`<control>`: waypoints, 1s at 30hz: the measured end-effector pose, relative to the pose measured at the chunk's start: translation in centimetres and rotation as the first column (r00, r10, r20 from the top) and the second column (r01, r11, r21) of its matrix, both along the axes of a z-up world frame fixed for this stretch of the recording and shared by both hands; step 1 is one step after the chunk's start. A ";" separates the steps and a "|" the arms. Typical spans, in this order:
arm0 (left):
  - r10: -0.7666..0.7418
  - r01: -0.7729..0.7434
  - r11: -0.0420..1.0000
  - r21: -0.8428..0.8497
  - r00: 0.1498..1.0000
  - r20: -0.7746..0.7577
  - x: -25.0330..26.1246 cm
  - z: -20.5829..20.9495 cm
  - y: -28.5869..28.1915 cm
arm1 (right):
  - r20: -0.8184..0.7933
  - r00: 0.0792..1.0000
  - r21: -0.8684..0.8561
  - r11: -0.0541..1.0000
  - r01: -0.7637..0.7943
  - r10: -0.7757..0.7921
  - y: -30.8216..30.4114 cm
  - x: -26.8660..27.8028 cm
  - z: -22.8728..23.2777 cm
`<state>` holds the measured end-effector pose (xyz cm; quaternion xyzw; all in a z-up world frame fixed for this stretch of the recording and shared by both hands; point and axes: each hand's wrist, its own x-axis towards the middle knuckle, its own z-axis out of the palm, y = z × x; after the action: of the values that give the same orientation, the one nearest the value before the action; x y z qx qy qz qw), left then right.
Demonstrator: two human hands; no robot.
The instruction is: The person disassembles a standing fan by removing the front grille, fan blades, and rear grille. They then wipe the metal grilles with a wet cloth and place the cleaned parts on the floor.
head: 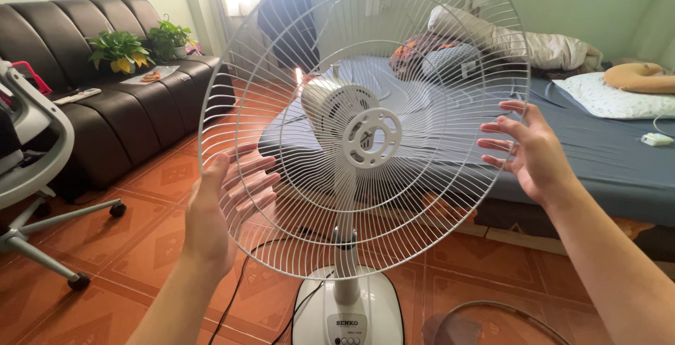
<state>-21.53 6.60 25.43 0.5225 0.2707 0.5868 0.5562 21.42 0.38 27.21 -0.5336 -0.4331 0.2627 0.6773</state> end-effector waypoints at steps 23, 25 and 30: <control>-0.112 0.109 0.991 -0.082 0.993 -0.023 4.5 -3.5 -1.4 | -0.037 0.991 -0.036 0.991 0.128 -0.130 -3.9 4.5 -4.2; -0.132 0.129 0.988 -0.086 0.991 -0.027 5.2 -3.9 -1.5 | -0.051 0.985 -0.041 0.986 0.162 -0.164 -4.2 5.2 -5.2; -0.167 0.167 0.986 0.000 0.986 -0.023 7.5 -5.6 -2.7 | -0.088 0.970 -0.030 0.974 0.226 -0.228 -5.5 7.4 -8.4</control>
<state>-14.05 3.88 19.86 0.5504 0.2317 0.5322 0.6001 28.82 -5.11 18.78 -0.5738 -0.3354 0.2116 0.7166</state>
